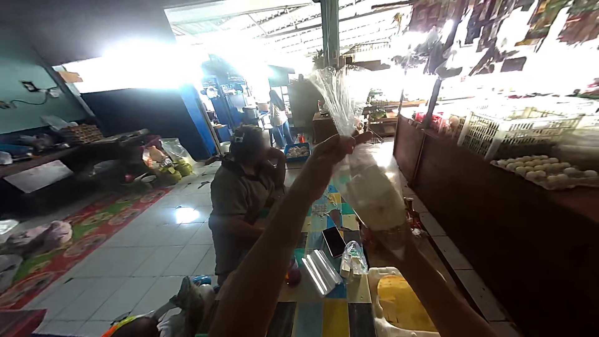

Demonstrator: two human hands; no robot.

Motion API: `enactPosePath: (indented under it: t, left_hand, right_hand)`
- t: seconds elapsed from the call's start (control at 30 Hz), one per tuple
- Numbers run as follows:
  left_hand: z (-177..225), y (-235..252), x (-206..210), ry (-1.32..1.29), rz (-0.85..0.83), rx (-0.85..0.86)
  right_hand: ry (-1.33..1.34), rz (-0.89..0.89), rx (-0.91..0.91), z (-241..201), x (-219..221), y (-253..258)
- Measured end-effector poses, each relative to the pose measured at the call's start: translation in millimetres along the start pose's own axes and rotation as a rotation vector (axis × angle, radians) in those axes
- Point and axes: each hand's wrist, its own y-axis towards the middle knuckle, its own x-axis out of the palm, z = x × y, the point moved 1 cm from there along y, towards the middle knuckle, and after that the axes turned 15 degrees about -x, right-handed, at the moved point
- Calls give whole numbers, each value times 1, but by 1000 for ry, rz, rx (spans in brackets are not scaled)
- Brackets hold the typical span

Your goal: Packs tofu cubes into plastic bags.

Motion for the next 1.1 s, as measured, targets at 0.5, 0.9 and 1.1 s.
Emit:
enactPosePath:
  t: [0.5, 0.9, 1.1]
  left_hand:
    - [-37, -27, 28, 387, 13, -207]
    - [-35, -62, 36, 177, 83, -290]
    - [-57, -75, 19, 92, 53, -123]
  right_hand:
    - [-313, 408, 3, 34, -35, -15]
    - [-500, 179, -152, 57, -61, -58]
    - [-1263, -218, -560, 9, -56, -35]
